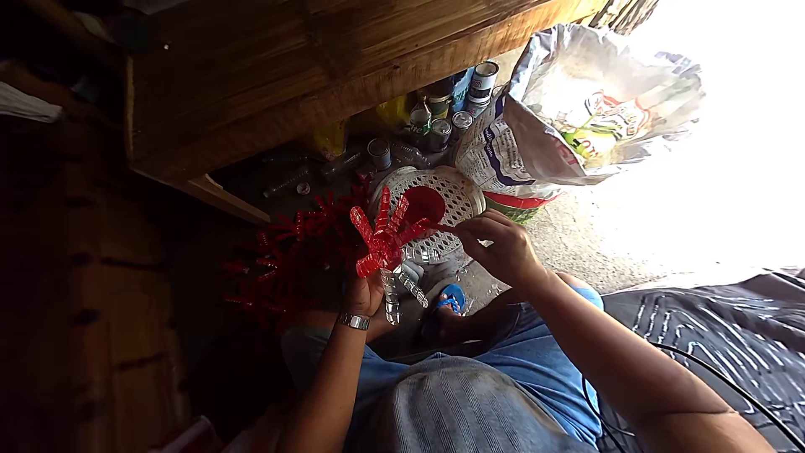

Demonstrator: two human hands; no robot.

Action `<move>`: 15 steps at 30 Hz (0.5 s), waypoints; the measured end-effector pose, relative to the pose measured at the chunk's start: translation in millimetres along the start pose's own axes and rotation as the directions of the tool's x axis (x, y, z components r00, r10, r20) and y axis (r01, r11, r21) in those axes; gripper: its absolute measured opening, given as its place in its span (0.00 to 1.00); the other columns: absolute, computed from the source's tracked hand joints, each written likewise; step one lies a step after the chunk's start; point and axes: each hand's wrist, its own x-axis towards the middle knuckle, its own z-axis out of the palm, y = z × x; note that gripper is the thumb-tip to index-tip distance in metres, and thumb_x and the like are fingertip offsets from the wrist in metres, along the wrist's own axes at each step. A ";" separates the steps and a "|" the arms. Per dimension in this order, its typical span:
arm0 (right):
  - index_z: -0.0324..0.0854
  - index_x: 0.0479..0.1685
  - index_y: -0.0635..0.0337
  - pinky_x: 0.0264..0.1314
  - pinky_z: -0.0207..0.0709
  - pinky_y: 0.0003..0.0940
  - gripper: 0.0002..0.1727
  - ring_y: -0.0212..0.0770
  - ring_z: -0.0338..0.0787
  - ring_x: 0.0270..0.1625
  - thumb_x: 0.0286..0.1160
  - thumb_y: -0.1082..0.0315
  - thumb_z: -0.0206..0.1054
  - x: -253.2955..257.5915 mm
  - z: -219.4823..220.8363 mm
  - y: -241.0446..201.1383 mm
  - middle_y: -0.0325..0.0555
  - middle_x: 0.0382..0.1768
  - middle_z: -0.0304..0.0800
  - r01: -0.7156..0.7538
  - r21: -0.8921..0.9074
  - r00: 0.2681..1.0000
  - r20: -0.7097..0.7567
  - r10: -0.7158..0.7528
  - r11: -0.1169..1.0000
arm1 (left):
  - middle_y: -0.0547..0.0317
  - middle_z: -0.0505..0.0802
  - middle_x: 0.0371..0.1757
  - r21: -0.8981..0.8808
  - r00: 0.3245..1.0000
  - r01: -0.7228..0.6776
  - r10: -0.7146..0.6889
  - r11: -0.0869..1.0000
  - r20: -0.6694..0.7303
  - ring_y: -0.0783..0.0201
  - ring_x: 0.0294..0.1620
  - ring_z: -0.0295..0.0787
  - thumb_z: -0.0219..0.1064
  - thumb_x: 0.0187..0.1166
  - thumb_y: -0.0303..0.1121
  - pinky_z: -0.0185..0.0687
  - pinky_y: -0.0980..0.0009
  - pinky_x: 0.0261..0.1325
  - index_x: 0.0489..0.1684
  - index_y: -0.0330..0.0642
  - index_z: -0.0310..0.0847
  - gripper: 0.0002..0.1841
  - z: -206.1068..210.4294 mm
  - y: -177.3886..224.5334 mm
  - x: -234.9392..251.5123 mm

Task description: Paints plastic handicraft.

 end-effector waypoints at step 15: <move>0.93 0.40 0.61 0.48 0.86 0.22 0.10 0.29 0.90 0.41 0.78 0.66 0.67 -10.5 5.0 -1.0 0.42 0.36 0.92 -0.012 0.014 0.998 0.060 0.011 1.000 | 0.55 0.94 0.47 0.004 0.999 -0.017 0.017 1.000 -0.031 0.61 0.49 0.93 0.68 0.79 0.39 0.90 0.62 0.56 0.56 0.45 0.79 0.13 -2.9 4.4 -4.7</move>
